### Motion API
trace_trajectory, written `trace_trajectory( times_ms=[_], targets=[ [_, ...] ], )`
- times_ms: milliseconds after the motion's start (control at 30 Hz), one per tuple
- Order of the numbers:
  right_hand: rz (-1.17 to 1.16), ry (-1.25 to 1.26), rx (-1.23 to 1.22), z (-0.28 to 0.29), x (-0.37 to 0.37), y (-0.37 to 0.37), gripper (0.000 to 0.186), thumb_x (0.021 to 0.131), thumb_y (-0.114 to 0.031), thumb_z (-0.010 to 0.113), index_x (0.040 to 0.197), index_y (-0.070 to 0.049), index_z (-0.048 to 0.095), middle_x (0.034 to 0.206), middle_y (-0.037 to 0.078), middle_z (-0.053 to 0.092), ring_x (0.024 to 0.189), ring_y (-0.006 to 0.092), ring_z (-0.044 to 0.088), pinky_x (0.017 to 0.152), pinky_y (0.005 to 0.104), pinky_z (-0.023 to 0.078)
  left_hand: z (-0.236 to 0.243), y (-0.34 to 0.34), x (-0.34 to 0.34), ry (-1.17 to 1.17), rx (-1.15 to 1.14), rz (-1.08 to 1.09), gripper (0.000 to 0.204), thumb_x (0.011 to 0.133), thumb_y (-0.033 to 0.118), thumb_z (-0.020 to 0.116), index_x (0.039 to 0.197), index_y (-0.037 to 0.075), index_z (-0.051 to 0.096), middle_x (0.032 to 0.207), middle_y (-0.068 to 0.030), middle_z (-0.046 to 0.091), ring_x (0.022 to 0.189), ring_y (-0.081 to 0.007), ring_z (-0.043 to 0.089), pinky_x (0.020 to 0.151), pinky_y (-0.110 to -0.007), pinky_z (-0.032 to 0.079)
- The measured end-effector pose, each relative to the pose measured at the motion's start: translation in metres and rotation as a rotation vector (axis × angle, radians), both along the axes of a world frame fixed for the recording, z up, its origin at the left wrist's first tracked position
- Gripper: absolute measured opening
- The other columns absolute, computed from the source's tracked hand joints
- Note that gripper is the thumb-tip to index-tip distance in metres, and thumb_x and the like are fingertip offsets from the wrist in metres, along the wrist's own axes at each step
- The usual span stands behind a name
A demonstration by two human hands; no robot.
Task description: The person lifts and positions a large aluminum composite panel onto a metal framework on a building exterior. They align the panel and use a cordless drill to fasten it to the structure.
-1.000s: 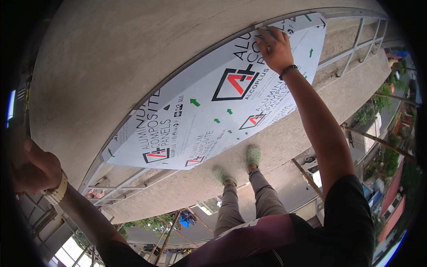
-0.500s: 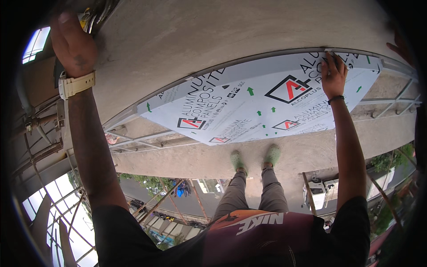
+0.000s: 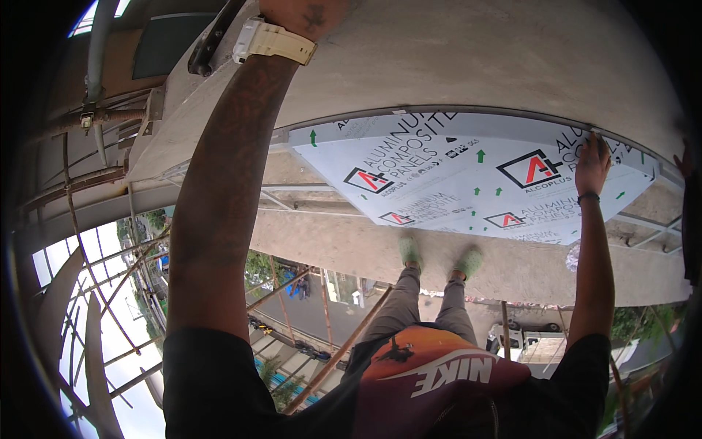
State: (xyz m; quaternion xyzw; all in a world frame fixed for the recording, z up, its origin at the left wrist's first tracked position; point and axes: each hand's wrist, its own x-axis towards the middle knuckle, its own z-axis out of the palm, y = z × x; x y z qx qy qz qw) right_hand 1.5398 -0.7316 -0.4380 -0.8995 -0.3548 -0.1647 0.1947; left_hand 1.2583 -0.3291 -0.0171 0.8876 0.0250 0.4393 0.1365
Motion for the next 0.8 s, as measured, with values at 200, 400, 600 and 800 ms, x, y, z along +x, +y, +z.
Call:
trace_trajectory(
  times_ms=[200,400,600,800],
  targets=[
    [-0.080,0.070,0.020,0.007,0.007,-0.023,0.053,0.103,-0.032,0.056,0.148,-0.004,0.050,0.152,0.021,0.047,0.142,0.0404,0.041,0.120,0.0493,0.031,-0.008,0.011,0.015,-0.013,-0.081,-0.069,0.054,0.104,0.046,0.056,0.121,-0.005,0.055,0.074,-0.0029,0.049,0.071,-0.0143,0.047,0.064,-0.033,0.040],
    [-0.390,0.267,0.281,-0.006,-0.148,-0.066,0.051,0.094,-0.018,0.065,0.139,0.004,0.057,0.141,0.029,0.055,0.133,0.0444,0.050,0.112,0.0498,0.042,-0.015,0.002,0.015,-0.007,-0.181,-0.063,0.053,0.102,0.046,0.058,0.118,-0.005,0.056,0.074,-0.0072,0.052,0.069,-0.0185,0.051,0.062,-0.034,0.041],
    [-0.092,0.932,0.129,-0.044,-0.423,-0.079,0.038,0.086,-0.005,0.066,0.124,-0.002,0.067,0.123,0.021,0.065,0.119,0.0405,0.058,0.103,0.0474,0.049,-0.006,0.021,0.005,-0.093,0.041,-0.026,0.056,0.100,0.049,0.059,0.122,-0.003,0.056,0.085,-0.0167,0.057,0.078,-0.0323,0.057,0.070,-0.044,0.046],
    [0.414,1.233,-0.033,0.025,-0.531,-0.037,0.029,0.088,-0.010,0.068,0.116,-0.003,0.073,0.109,0.018,0.072,0.106,0.0355,0.068,0.094,0.0437,0.054,0.003,0.011,0.006,0.051,-0.092,-0.030,0.061,0.095,0.046,0.065,0.130,-0.003,0.054,0.115,-0.0253,0.064,0.109,-0.0406,0.061,0.094,-0.049,0.048]
  ],
)
